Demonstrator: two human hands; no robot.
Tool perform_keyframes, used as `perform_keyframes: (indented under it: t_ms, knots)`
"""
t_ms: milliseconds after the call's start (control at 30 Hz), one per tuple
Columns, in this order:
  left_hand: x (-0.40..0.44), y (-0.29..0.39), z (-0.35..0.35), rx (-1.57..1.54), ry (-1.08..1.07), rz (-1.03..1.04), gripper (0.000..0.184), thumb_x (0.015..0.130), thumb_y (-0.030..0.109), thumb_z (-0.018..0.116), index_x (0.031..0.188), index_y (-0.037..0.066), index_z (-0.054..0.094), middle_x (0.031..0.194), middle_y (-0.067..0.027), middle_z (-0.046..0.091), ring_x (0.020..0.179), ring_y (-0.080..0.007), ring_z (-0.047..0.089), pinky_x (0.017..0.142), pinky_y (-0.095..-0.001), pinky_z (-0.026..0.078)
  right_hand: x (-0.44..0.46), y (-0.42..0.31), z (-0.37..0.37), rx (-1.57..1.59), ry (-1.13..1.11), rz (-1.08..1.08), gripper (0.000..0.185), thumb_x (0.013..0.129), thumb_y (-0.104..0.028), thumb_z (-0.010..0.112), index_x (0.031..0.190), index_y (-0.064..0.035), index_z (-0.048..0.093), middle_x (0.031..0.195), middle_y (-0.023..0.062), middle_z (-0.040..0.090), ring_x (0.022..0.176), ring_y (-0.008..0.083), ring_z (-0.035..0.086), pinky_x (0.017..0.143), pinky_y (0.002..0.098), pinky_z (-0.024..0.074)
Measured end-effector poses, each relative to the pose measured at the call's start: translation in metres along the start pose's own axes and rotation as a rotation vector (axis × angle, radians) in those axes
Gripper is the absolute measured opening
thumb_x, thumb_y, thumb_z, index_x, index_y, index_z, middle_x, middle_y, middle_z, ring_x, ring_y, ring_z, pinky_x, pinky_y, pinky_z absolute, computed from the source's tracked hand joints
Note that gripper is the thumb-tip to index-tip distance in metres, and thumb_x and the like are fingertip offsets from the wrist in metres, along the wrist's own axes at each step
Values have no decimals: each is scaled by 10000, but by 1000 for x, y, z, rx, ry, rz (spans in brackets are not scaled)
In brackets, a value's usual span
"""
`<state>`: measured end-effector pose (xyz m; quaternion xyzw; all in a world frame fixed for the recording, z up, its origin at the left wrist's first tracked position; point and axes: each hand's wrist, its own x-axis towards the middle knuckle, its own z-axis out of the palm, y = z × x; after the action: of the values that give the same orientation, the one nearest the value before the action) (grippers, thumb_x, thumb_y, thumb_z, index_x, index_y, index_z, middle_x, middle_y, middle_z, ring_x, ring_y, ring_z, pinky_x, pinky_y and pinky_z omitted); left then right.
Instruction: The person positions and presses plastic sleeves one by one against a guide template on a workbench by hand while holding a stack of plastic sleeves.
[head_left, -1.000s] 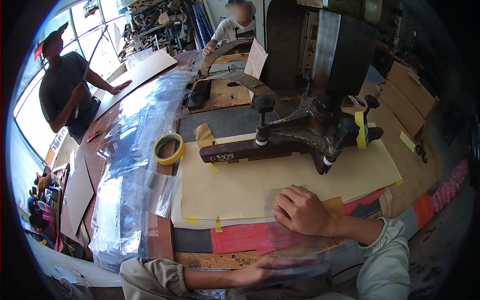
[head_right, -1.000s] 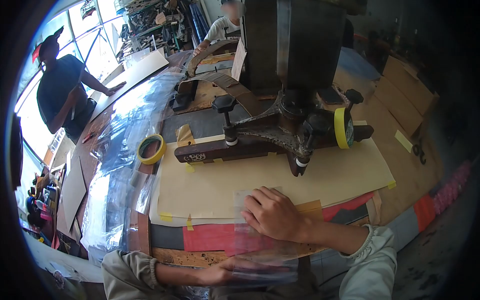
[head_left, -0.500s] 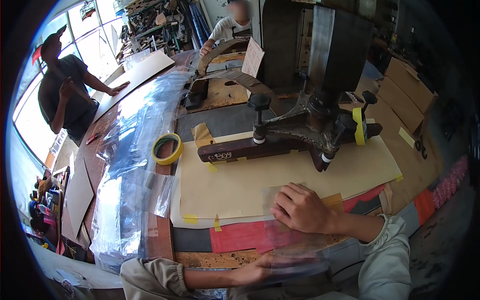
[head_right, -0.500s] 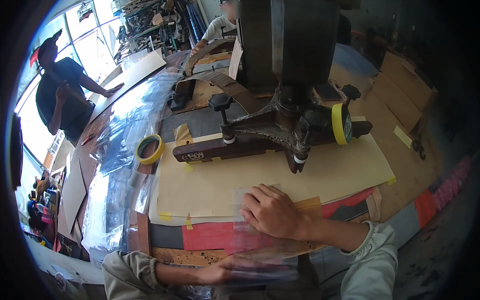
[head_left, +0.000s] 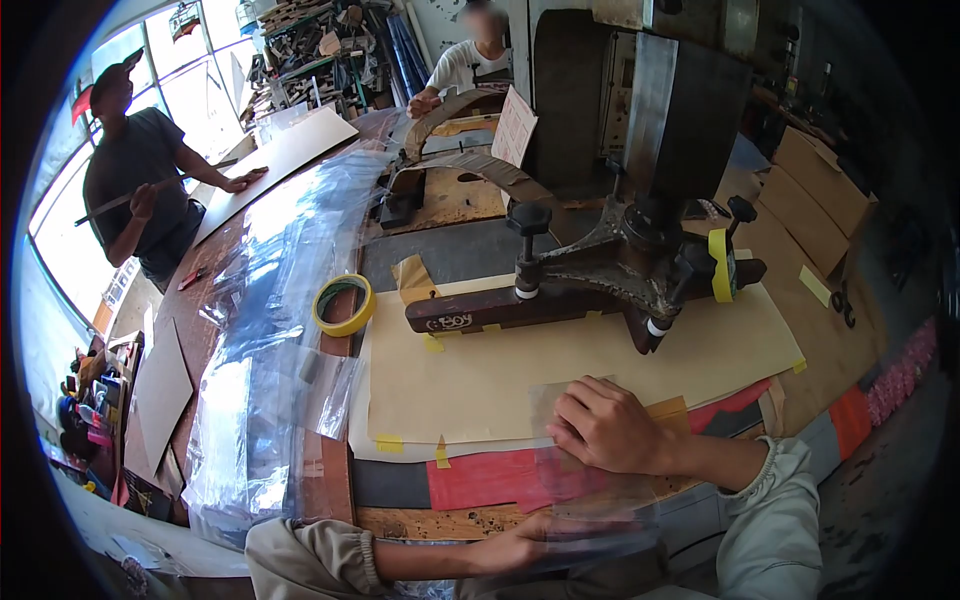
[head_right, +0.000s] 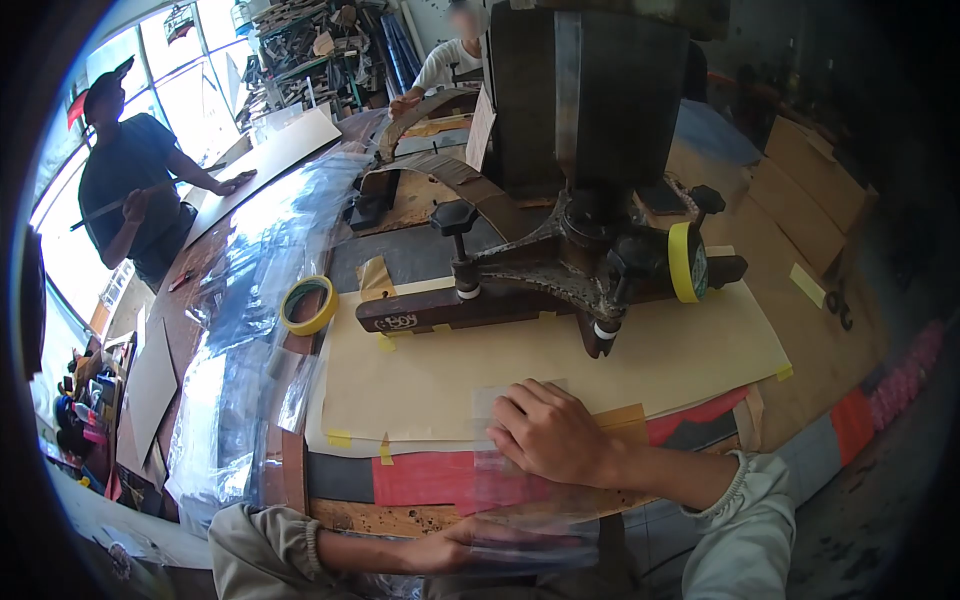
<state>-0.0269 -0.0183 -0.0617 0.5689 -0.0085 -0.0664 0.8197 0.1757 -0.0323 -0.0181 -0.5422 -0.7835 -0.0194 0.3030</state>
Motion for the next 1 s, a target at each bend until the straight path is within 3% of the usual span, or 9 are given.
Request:
perform_keyframes:
  t_ms: [67, 233, 367, 567, 733, 867, 1000]
  knots:
    - [0, -11, -1, -22, 2, 45, 498, 843, 86, 436, 1329, -13, 392, 1401, -118, 383, 1296, -203, 334, 1069, -313, 232, -1, 0, 0, -3, 2, 1, 163, 755, -146, 645, 773, -27, 535, 770, 112, 532, 731, 281, 557, 659, 379, 466]
    - [-7, 12, 0, 10, 14, -111, 492, 842, 95, 448, 1311, -45, 401, 1351, -132, 435, 1250, -193, 379, 1053, -307, 263, 0, -1, 0, 11, -4, 14, 166, 751, -146, 648, 775, -27, 535, 773, 112, 531, 732, 282, 556, 658, 383, 466]
    - [1, -4, 3, -125, 29, -56, 465, 872, 71, 468, 1324, -10, 401, 1375, -113, 410, 1278, -193, 353, 1060, -307, 253, 0, 0, 0, 0, 3, -4, 166, 750, -148, 648, 772, -28, 535, 771, 111, 530, 728, 282, 555, 656, 381, 466]
    - [-5, 12, -1, -17, 0, -77, 452, 892, 99, 475, 1324, -12, 401, 1370, -113, 414, 1276, -188, 353, 1064, -307, 249, 0, -1, 0, -1, 5, 2, 168, 748, -150, 649, 769, -27, 536, 769, 109, 529, 724, 282, 554, 649, 379, 467]
    - [0, -23, -2, -111, 29, -30, 462, 866, 63, 451, 1319, -15, 407, 1370, -119, 415, 1280, -195, 351, 1069, -313, 243, 0, -1, -1, -10, 1, -4, 170, 749, -151, 650, 767, -28, 535, 764, 109, 528, 720, 280, 554, 646, 380, 466]
    - [-6, 11, -1, 31, 11, -77, 485, 856, 115, 447, 1315, -35, 401, 1376, -128, 412, 1268, -192, 362, 1061, -307, 250, -1, 0, 1, -1, 12, -13, 170, 749, -149, 649, 766, -26, 534, 761, 111, 527, 719, 281, 554, 645, 380, 466]
    - [-3, 8, 1, -1, 6, -51, 487, 846, 84, 447, 1318, -25, 403, 1373, -123, 415, 1269, -189, 361, 1061, -305, 250, -1, 1, 1, 4, 9, -6, 170, 752, -149, 647, 766, -23, 534, 759, 113, 528, 717, 281, 554, 648, 376, 466]
